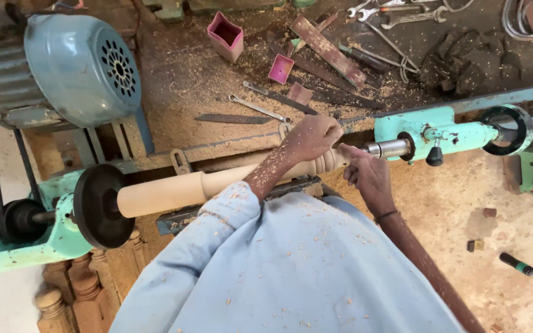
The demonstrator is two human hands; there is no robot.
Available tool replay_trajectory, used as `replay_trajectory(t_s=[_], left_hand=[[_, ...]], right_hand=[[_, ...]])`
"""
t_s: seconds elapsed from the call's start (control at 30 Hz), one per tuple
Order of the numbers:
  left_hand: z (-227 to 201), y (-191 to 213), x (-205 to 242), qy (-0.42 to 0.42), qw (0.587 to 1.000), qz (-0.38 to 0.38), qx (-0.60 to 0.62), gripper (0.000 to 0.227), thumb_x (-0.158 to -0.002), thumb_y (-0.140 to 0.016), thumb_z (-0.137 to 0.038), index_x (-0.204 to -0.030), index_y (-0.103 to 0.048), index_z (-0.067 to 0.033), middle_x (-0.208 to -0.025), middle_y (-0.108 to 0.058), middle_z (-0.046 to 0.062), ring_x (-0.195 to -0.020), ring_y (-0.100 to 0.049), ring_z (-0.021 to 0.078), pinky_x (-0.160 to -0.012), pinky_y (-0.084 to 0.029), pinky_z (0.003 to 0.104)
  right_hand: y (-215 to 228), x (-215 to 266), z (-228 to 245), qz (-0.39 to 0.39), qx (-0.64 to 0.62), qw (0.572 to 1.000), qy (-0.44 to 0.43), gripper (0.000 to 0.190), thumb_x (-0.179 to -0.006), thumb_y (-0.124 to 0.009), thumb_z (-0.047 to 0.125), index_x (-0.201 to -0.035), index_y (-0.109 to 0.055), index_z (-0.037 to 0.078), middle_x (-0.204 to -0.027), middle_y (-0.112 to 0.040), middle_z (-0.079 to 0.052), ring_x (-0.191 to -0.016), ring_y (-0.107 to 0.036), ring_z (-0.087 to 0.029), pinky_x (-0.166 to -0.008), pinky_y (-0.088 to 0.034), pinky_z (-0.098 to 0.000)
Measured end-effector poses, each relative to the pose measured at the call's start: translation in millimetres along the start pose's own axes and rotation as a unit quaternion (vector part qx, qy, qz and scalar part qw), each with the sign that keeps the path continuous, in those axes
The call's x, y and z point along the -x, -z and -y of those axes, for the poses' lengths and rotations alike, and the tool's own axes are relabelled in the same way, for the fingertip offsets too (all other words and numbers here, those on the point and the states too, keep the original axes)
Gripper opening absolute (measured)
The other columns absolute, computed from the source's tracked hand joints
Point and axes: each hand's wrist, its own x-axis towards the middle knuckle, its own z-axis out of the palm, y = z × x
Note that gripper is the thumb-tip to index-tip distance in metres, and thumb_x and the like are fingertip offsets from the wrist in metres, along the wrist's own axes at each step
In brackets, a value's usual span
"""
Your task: The person sands a decorative wooden spindle spinning on a lathe machine using a piece of sandpaper. After finishing the sanding, they walk to a wall and flip a power switch.
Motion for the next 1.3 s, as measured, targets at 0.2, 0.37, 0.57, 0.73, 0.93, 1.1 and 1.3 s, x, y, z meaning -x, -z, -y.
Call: replay_trajectory(t_s=[0.2, 0.37, 0.57, 0.73, 0.93, 1.1, 1.3], left_hand=[[-23.6, 12.4, 14.7, 0.195, 0.911, 0.181, 0.316, 0.041, -0.097, -0.061, -0.044, -0.092, -0.076, -0.0065, -0.078, -0.076, 0.009, -0.070, -0.074, 0.0173, -0.066, -0.061, 0.032], [-32.2, 30.0, 25.4, 0.134, 0.910, 0.235, 0.313, 0.029, -0.093, -0.073, -0.030, -0.096, -0.078, -0.0022, -0.084, -0.076, 0.010, -0.068, -0.071, 0.0138, -0.060, -0.059, 0.026], [-42.0, 16.6, 34.6, -0.056, 0.986, 0.065, 0.140, 0.018, -0.093, -0.072, -0.020, -0.096, -0.078, -0.0031, -0.086, -0.078, 0.011, -0.073, -0.072, 0.0163, -0.067, -0.058, 0.031], [-55.0, 6.3, 50.2, -0.093, 0.986, 0.004, 0.135, 0.016, -0.095, -0.068, -0.018, -0.100, -0.075, -0.0044, -0.090, -0.077, 0.010, -0.082, -0.075, 0.0165, -0.077, -0.058, 0.033], [-65.6, 17.5, 53.9, -0.096, 0.984, 0.039, 0.146, 0.016, -0.095, -0.071, -0.019, -0.102, -0.076, -0.0048, -0.090, -0.077, 0.008, -0.082, -0.074, 0.0166, -0.074, -0.058, 0.033], [-66.1, 25.6, 60.5, -0.137, 0.978, 0.105, 0.115, 0.023, -0.083, -0.081, -0.018, -0.103, -0.077, -0.0067, -0.094, -0.074, 0.007, -0.087, -0.072, 0.0156, -0.078, -0.058, 0.032], [-53.5, 22.3, 63.6, -0.186, 0.962, 0.102, 0.172, 0.016, -0.089, -0.079, -0.015, -0.103, -0.077, -0.0070, -0.103, -0.075, 0.005, -0.098, -0.072, 0.0145, -0.085, -0.059, 0.031]], right_hand=[[5.4, 32.0, 11.8, 0.028, -0.100, 0.987, 0.121, 0.043, -0.099, -0.041, 0.010, -0.127, -0.073, 0.001, -0.083, -0.073, -0.008, -0.076, -0.068, -0.011, -0.068, -0.055, -0.0259], [17.8, 45.9, 38.9, 0.062, 0.096, 0.946, 0.302, 0.034, -0.098, -0.050, 0.004, -0.123, -0.073, 0.001, -0.111, -0.074, -0.012, -0.091, -0.070, -0.018, -0.080, -0.058, -0.0328], [25.4, 45.9, 42.2, 0.131, 0.037, 0.978, 0.157, 0.042, -0.107, -0.045, 0.026, -0.131, -0.072, 0.004, -0.094, -0.070, -0.014, -0.080, -0.069, -0.020, -0.071, -0.059, -0.0329], [22.2, 51.0, 26.9, 0.094, -0.135, 0.986, -0.039, 0.058, -0.108, -0.035, 0.043, -0.123, -0.073, 0.002, -0.088, -0.076, -0.012, -0.079, -0.072, -0.018, -0.075, -0.060, -0.0329], [15.0, 51.6, 30.4, 0.072, -0.305, 0.944, -0.100, 0.056, -0.106, -0.039, 0.042, -0.125, -0.066, -0.003, -0.104, -0.075, -0.015, -0.092, -0.071, -0.023, -0.089, -0.057, -0.0385], [19.0, 52.3, 31.3, 0.097, -0.389, 0.897, -0.183, 0.083, -0.098, -0.021, 0.065, -0.116, -0.067, -0.002, -0.106, -0.075, -0.013, -0.099, -0.070, -0.023, -0.093, -0.056, -0.0427], [27.4, 50.0, 8.5, 0.158, -0.411, 0.873, -0.209, 0.045, -0.109, -0.043, 0.046, -0.114, -0.064, 0.006, -0.099, -0.070, -0.008, -0.089, -0.063, -0.019, -0.085, -0.052, -0.0391]])
